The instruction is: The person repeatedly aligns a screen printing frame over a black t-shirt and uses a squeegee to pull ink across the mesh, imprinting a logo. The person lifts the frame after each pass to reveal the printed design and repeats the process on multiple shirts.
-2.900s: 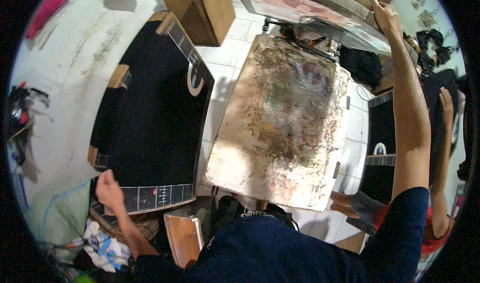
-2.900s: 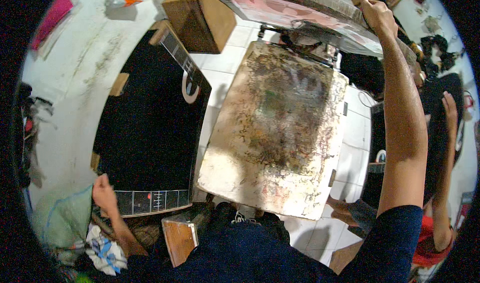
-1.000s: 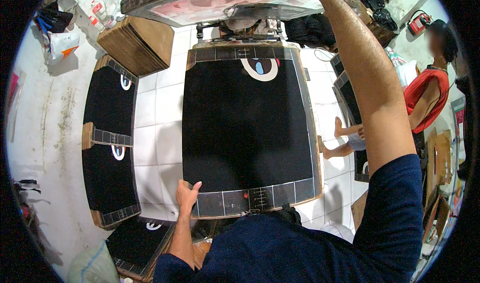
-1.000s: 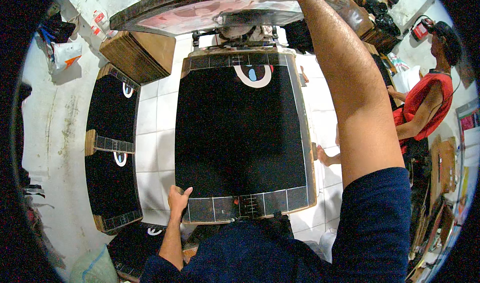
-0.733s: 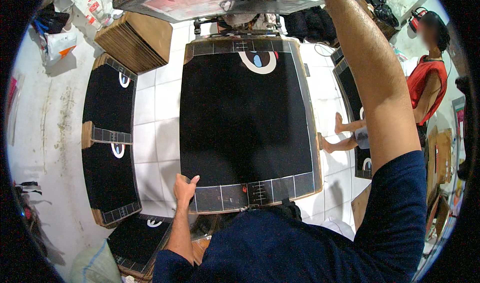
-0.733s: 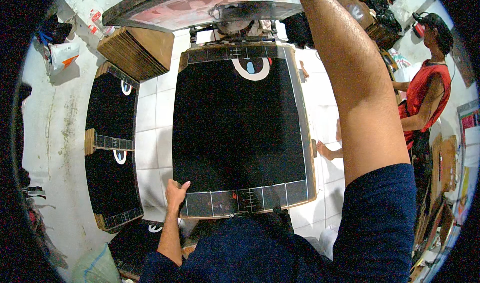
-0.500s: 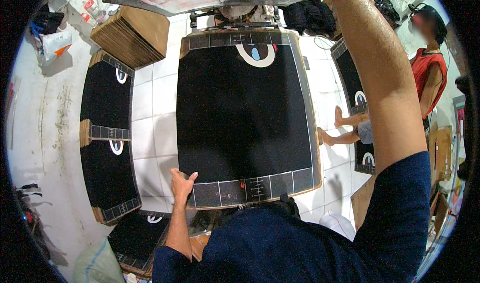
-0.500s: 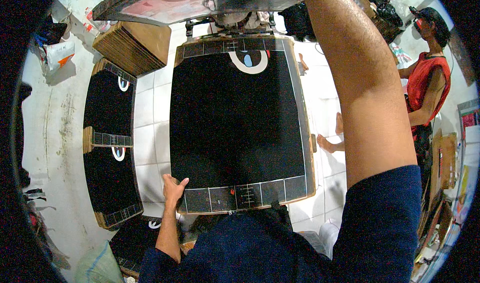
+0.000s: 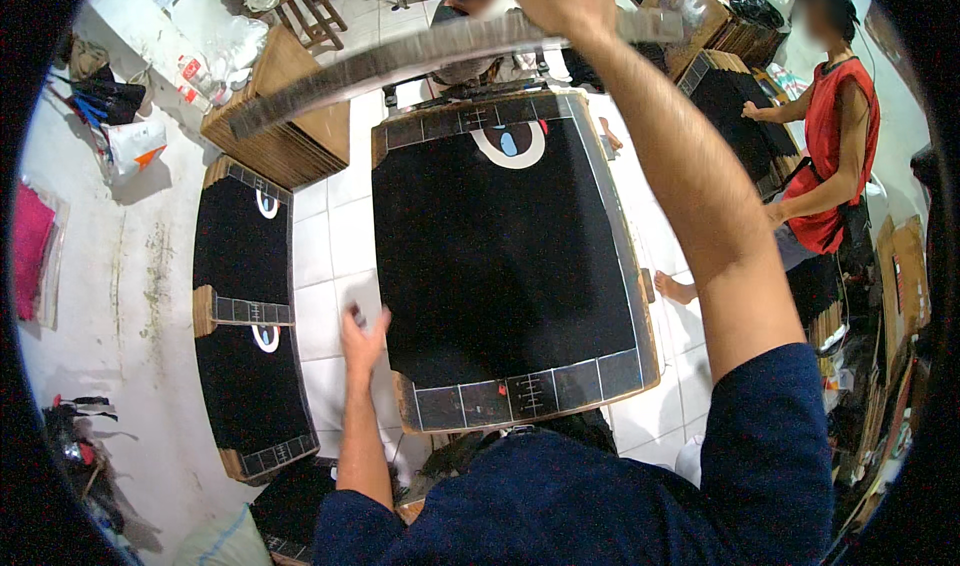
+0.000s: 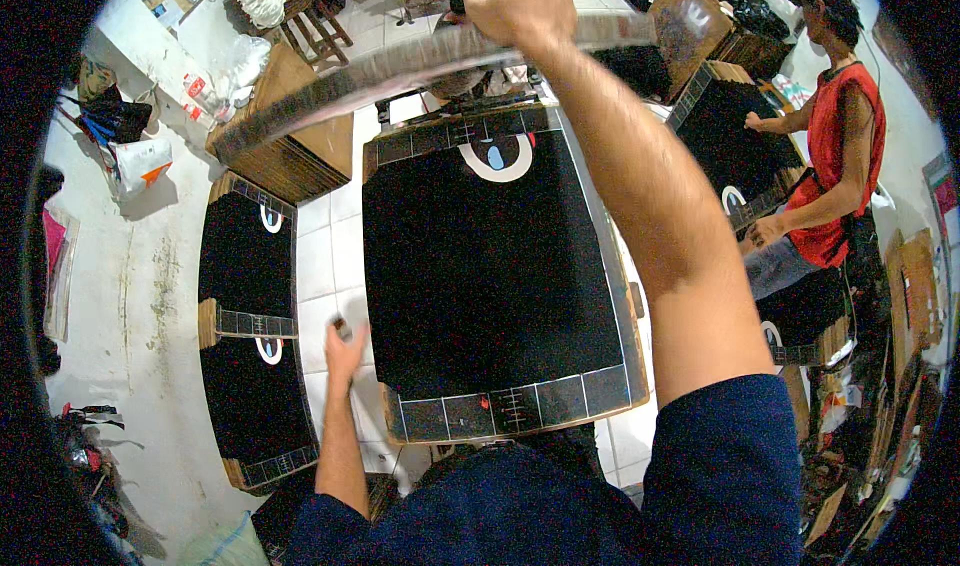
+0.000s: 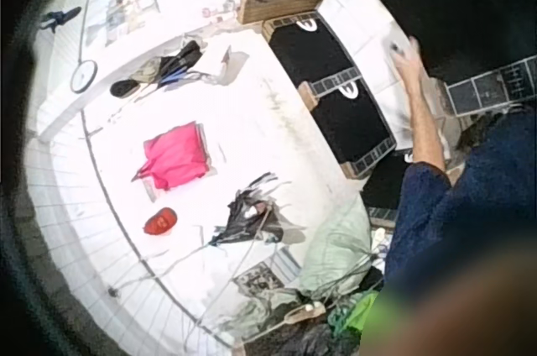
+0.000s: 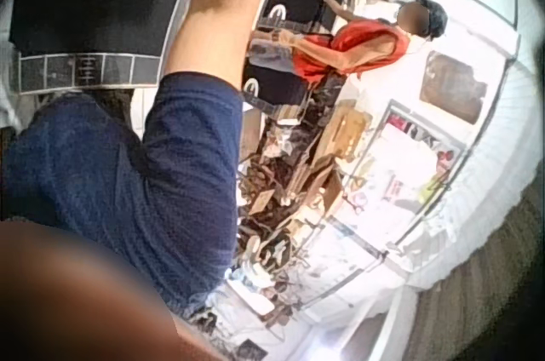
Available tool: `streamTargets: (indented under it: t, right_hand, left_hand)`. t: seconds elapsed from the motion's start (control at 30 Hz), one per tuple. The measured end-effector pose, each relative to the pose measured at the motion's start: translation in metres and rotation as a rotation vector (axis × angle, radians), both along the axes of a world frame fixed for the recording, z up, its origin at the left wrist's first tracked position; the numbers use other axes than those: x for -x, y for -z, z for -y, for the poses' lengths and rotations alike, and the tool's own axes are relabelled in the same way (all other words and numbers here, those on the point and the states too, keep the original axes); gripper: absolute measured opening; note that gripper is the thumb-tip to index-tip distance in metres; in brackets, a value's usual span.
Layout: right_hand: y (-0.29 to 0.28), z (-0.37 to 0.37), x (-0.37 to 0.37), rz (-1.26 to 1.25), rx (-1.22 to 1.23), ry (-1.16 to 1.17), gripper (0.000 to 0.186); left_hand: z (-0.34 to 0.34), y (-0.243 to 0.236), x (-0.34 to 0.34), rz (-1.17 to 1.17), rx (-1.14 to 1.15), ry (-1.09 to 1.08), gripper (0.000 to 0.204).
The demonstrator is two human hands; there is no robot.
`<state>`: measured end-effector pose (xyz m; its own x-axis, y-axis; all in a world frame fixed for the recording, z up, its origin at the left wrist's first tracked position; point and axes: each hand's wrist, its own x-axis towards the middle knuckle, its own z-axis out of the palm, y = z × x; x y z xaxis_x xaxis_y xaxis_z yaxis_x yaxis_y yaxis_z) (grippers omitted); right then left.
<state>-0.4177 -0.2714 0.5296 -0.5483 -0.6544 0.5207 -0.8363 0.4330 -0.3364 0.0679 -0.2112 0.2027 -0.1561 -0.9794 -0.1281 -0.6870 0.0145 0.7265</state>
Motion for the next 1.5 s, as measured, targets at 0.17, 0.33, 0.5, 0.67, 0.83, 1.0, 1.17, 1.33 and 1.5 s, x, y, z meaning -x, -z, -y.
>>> streamTargets:
  t: [0.17,0.33,0.5,0.67,0.83,1.0,1.17,1.33,1.5]
  right_hand:
    - [0.110,-0.072,-0.024,-0.027,0.171,-0.124,0.028]
    - [0.239,-0.141,-0.059,-0.023,0.170,-0.171,0.020]
    - [0.308,-0.143,-0.040,0.148,-0.058,-0.258,0.041]
    - [0.329,-0.029,0.043,-0.005,-0.097,-0.331,0.066]
    - [0.345,0.101,0.097,-0.256,-0.158,-0.379,0.085]
    - [0.343,0.148,0.118,-0.243,-0.613,-0.438,0.082]
    - [0.328,0.127,0.117,-0.124,-0.527,-0.547,0.045]
    - [0.306,0.054,0.082,-0.068,-0.480,-0.555,0.030]
    - [0.310,0.000,0.052,-0.048,-0.582,-0.526,0.031]
  left_hand:
    - [0.059,-0.117,0.072,-1.227,-0.100,-0.052,0.062]
    - [0.038,-0.074,0.093,-1.133,-0.450,-0.492,0.083]
    - [0.011,0.036,0.074,-0.863,-0.655,-0.546,0.077]
    - [0.011,0.066,0.051,-0.467,-0.737,-0.488,0.078]
    - [-0.003,0.080,0.036,0.199,-0.088,-0.407,0.102]
    - [-0.022,0.108,0.064,0.069,0.192,-0.306,0.137]
    - [-0.023,0.103,0.081,0.190,0.268,-0.369,0.146]
    - [-0.023,0.100,0.079,0.236,0.234,-0.362,0.151]
    - [-0.026,0.101,0.080,0.252,0.178,-0.372,0.148]
